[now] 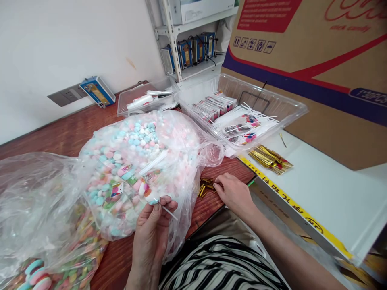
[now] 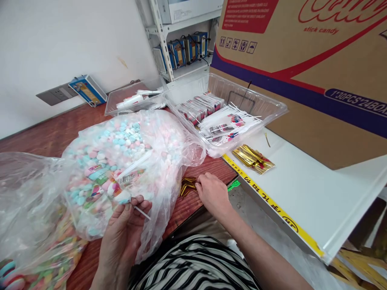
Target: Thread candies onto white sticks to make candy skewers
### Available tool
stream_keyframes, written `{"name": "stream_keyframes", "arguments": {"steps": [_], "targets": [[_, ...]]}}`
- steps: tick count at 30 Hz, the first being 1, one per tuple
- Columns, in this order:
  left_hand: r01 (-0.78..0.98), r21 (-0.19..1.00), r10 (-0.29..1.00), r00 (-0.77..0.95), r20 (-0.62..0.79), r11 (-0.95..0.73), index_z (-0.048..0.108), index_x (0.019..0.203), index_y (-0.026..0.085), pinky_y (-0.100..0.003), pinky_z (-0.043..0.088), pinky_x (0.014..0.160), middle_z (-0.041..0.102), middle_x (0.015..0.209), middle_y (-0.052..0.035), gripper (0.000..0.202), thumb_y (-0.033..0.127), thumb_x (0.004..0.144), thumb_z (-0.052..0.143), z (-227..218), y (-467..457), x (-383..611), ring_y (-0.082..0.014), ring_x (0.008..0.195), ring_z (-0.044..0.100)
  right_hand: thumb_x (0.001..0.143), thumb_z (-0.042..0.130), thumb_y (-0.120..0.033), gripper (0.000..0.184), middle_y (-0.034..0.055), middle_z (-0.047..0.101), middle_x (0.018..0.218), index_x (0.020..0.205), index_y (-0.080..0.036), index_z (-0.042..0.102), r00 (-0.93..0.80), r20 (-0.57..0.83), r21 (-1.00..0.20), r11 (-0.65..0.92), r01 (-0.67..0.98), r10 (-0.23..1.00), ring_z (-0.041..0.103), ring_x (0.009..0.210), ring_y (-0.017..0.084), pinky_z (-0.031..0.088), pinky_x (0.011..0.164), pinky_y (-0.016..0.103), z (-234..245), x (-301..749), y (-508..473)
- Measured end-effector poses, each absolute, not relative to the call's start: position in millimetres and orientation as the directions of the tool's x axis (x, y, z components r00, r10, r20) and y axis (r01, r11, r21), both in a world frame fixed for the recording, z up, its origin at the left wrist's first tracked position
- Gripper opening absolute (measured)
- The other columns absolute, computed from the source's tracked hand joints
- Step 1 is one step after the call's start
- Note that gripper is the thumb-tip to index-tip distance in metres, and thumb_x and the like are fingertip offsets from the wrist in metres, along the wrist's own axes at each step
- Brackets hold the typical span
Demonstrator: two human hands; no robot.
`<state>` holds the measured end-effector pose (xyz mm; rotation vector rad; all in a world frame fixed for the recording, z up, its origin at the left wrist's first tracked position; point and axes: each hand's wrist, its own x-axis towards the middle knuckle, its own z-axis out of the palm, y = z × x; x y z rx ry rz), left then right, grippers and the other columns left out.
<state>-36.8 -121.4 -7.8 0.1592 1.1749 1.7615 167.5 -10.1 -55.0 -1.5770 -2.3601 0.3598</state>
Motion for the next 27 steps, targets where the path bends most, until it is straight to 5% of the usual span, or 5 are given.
{"name": "stream_keyframes", "arguments": {"steps": [7,11,14,17,27], "targets": [[-0.454,0.891,0.818,-0.515,-0.257,-0.006,0.072,0.081,0.019,-0.032,0.055,0.079,0.069,0.082,-0.0015,0.018,0.034,0.073,0.078,-12.5,-123.3,-41.3,-0.0165,0.079,0.066,0.091,0.048,-0.016,0.015,0.0022,0.063,0.075,0.077,-0.020,0.054,-0.340,0.138,-0.344,0.366,0.864,0.930,0.060,0.066,0.016,0.036,0.061,0.027,-61.9,168.3,-5.9],[0.104,0.982,0.852,-0.517,-0.080,0.155,0.066,0.084,0.020,-0.026,0.045,0.069,0.063,0.076,-0.0001,0.017,0.035,0.089,0.060,-2.9,-122.8,-47.9,-0.0138,0.070,0.057,0.093,0.043,-0.018,0.016,0.0029,0.060,0.073,0.078,-0.021,0.049,-0.322,0.255,-0.392,0.402,0.827,0.912,0.060,0.068,0.017,0.040,0.064,0.028,-42.7,171.0,-16.3],[0.598,0.779,0.889,-0.442,0.122,0.191,0.061,0.082,0.020,-0.028,0.039,0.068,0.057,0.075,-0.0005,0.018,0.025,0.094,0.049,4.4,-116.5,-48.2,-0.0156,0.071,0.052,0.091,0.045,-0.018,0.010,0.0035,0.061,0.076,0.083,-0.023,0.049,-0.307,0.446,-0.466,0.511,0.722,0.841,0.059,0.070,0.018,0.042,0.066,0.029,-18.4,160.4,-29.1],[0.844,0.509,0.916,-0.323,0.237,0.166,0.058,0.082,0.020,-0.030,0.039,0.071,0.057,0.082,-0.0033,0.021,0.012,0.092,0.042,4.0,-106.8,-43.4,-0.0184,0.078,0.053,0.092,0.047,-0.019,0.009,0.0032,0.059,0.075,0.084,-0.023,0.049,-0.397,0.527,-0.442,0.642,0.627,0.751,0.057,0.069,0.018,0.041,0.065,0.030,-2.1,133.8,-41.0],[0.920,0.350,0.902,-0.292,0.317,0.175,0.064,0.090,0.021,-0.030,0.040,0.066,0.059,0.081,-0.0033,0.019,0.007,0.087,0.051,-9.7,-102.6,-45.2,-0.0192,0.073,0.055,0.095,0.046,-0.012,0.020,0.0028,0.051,0.069,0.076,-0.021,0.047,-0.604,0.529,-0.151,0.767,0.624,0.596,0.050,0.063,0.018,0.036,0.062,0.032,-16.8,64.8,-47.5]]}}
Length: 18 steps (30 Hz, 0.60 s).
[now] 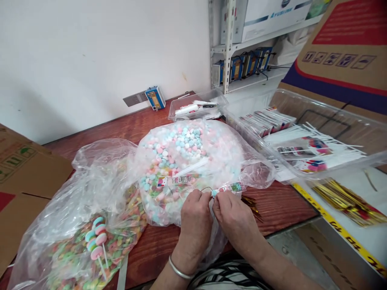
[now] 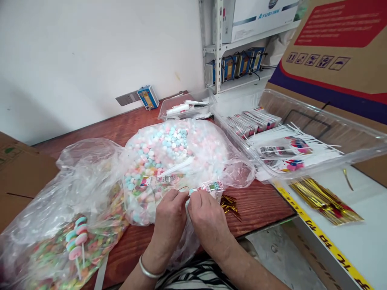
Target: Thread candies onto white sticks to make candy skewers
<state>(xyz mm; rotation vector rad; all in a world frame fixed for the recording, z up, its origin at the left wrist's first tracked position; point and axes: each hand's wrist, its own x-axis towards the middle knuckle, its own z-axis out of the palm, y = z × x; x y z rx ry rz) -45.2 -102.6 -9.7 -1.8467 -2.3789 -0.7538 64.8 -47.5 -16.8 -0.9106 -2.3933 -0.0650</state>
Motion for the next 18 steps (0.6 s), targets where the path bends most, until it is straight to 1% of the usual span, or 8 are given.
{"name": "stream_keyframes", "arguments": {"steps": [2,6,9,11,14,18], "targets": [[0.918,0.359,0.888,-0.302,0.347,0.172,0.063,0.092,0.021,-0.029,0.038,0.064,0.059,0.079,-0.0028,0.018,0.008,0.088,0.051,-9.4,-104.3,-46.6,-0.0188,0.071,0.055,0.095,0.046,-0.012,0.021,0.0021,0.050,0.067,0.075,-0.021,0.047,-0.609,0.546,-0.141,0.780,0.610,0.575,0.050,0.061,0.018,0.036,0.061,0.032,-18.2,64.2,-47.4],[0.892,0.419,0.857,-0.345,0.383,0.172,0.055,0.083,0.020,-0.029,0.037,0.061,0.058,0.072,-0.0014,0.015,0.011,0.091,0.047,-8.9,-106.5,-45.5,-0.0177,0.066,0.055,0.095,0.045,-0.013,0.022,0.0020,0.050,0.067,0.075,-0.020,0.048,-0.607,0.552,-0.145,0.782,0.606,0.572,0.050,0.061,0.018,0.036,0.060,0.032,-18.6,64.0,-47.9],[0.881,0.451,0.843,-0.346,0.412,0.141,0.056,0.090,0.020,-0.029,0.039,0.062,0.061,0.075,-0.0022,0.013,0.013,0.092,0.046,-9.3,-107.4,-44.8,-0.0180,0.069,0.057,0.095,0.045,-0.013,0.023,0.0026,0.050,0.068,0.074,-0.021,0.048,-0.624,0.550,-0.141,0.798,0.586,0.555,0.049,0.061,0.019,0.036,0.061,0.033,-18.1,63.1,-50.1],[0.884,0.449,0.837,-0.339,0.430,0.128,0.058,0.096,0.020,-0.029,0.040,0.064,0.063,0.078,-0.0032,0.014,0.014,0.092,0.046,-9.8,-107.6,-45.5,-0.0186,0.070,0.058,0.096,0.044,-0.012,0.024,0.0030,0.050,0.068,0.074,-0.021,0.048,-0.637,0.548,-0.147,0.813,0.564,0.541,0.049,0.062,0.019,0.036,0.061,0.033,-17.7,62.6,-52.2],[0.883,0.451,0.823,-0.350,0.447,0.131,0.060,0.098,0.021,-0.029,0.042,0.065,0.063,0.079,-0.0043,0.017,0.014,0.093,0.046,-9.5,-107.5,-47.6,-0.0190,0.072,0.058,0.097,0.043,-0.012,0.025,0.0034,0.050,0.068,0.074,-0.020,0.048,-0.643,0.550,-0.168,0.825,0.539,0.533,0.049,0.063,0.018,0.036,0.062,0.033,-17.5,62.2,-54.8],[0.831,0.545,0.793,-0.405,0.455,0.111,0.061,0.102,0.020,-0.029,0.044,0.070,0.067,0.087,-0.0065,0.018,0.016,0.094,0.046,-7.2,-106.4,-50.8,-0.0194,0.078,0.062,0.098,0.043,-0.013,0.023,0.0031,0.051,0.069,0.076,-0.020,0.048,-0.642,0.556,-0.207,0.836,0.508,0.528,0.050,0.063,0.018,0.037,0.062,0.032,-19.0,61.6,-55.3]]}}
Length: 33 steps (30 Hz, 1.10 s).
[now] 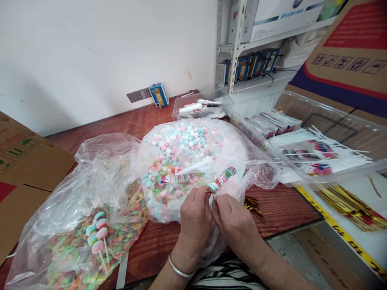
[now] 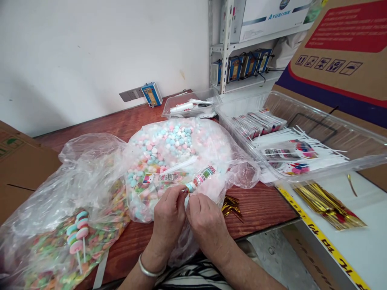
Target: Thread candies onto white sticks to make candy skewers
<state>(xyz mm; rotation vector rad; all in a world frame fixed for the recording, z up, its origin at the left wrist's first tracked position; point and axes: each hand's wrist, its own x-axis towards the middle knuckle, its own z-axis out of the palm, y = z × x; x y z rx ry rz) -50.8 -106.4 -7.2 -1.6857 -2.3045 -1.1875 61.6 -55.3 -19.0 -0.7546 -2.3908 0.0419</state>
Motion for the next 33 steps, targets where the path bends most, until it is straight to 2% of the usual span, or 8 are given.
{"name": "stream_keyframes", "arguments": {"steps": [10,16,18,21,24,26,30,33], "targets": [[0.738,0.674,0.771,-0.448,0.453,0.032,0.063,0.114,0.023,-0.030,0.045,0.076,0.071,0.094,-0.0076,0.029,0.014,0.089,0.052,-10.8,-107.4,-53.4,-0.0215,0.085,0.064,0.099,0.042,-0.016,0.024,0.0016,0.050,0.068,0.076,-0.021,0.046,-0.625,0.574,-0.264,0.843,0.470,0.528,0.050,0.064,0.017,0.037,0.062,0.031,-16.8,59.7,-52.8],[0.712,0.699,0.780,-0.471,0.411,0.062,0.068,0.099,0.021,-0.030,0.044,0.074,0.067,0.084,-0.0060,0.023,0.012,0.088,0.051,-5.6,-110.0,-52.1,-0.0199,0.080,0.061,0.099,0.042,-0.016,0.023,0.0018,0.052,0.068,0.077,-0.020,0.049,-0.611,0.581,-0.292,0.838,0.460,0.538,0.052,0.063,0.017,0.039,0.062,0.030,-16.2,59.0,-51.0],[0.556,0.829,0.751,-0.570,0.332,0.055,0.069,0.095,0.021,-0.029,0.045,0.076,0.068,0.087,-0.0054,0.017,0.015,0.087,0.056,-4.2,-108.9,-51.6,-0.0188,0.083,0.062,0.099,0.042,-0.018,0.022,0.0014,0.053,0.068,0.078,-0.020,0.050,-0.570,0.595,-0.365,0.822,0.437,0.567,0.054,0.062,0.017,0.040,0.060,0.029,-17.9,57.9,-49.9],[0.047,0.999,0.733,-0.680,0.029,0.004,0.067,0.087,0.019,-0.024,0.045,0.064,0.065,0.075,-0.0011,0.006,0.022,0.083,0.065,-3.5,-104.1,-49.5,-0.0130,0.066,0.058,0.096,0.047,-0.020,0.014,0.0005,0.059,0.071,0.083,-0.020,0.051,-0.491,0.533,-0.603,0.716,0.351,0.689,0.058,0.062,0.015,0.042,0.058,0.027,-20.2,54.8,-46.9],[-0.477,0.873,0.781,-0.581,-0.229,-0.099,0.066,0.085,0.015,-0.017,0.037,0.050,0.057,0.065,0.0029,0.017,0.026,0.075,0.075,-2.2,-98.0,-46.1,-0.0061,0.052,0.046,0.094,0.052,-0.023,0.010,-0.0011,0.062,0.071,0.084,-0.021,0.052,-0.439,0.369,-0.809,0.516,0.283,0.819,0.060,0.061,0.014,0.044,0.056,0.024,-20.3,51.3,-42.6],[-0.660,0.742,0.816,-0.490,-0.305,-0.118,0.066,0.084,0.012,-0.015,0.034,0.047,0.055,0.063,0.0037,0.024,0.025,0.069,0.080,-0.4,-95.1,-44.1,-0.0040,0.051,0.043,0.094,0.051,-0.024,0.009,-0.0001,0.062,0.074,0.085,-0.021,0.053,-0.432,0.338,-0.845,0.472,0.253,0.836,0.061,0.066,0.015,0.045,0.058,0.025,-19.1,50.2,-39.3],[-0.811,0.577,0.855,-0.365,-0.368,-0.098,0.063,0.081,0.010,-0.012,0.032,0.045,0.051,0.062,0.0047,0.029,0.020,0.064,0.085,1.9,-93.2,-42.4,-0.0022,0.051,0.041,0.093,0.049,-0.021,0.007,0.0096,0.062,0.111,0.091,-0.020,0.056,-0.449,0.411,-0.838,0.523,0.156,0.793,0.061,0.100,0.020,0.049,0.077,0.028,-14.4,51.5,-33.0],[-0.822,0.563,0.859,-0.349,-0.375,-0.089,0.061,0.082,0.011,-0.011,0.031,0.044,0.051,0.064,0.0049,0.030,0.021,0.065,0.084,0.3,-93.7,-41.9,-0.0017,0.051,0.040,0.094,0.048,-0.020,0.013,0.0066,0.065,0.106,0.104,-0.020,0.056,-0.505,0.331,-0.892,0.439,0.108,0.797,0.062,0.094,0.017,0.049,0.078,0.028,-10.6,54.2,-29.7]]}}
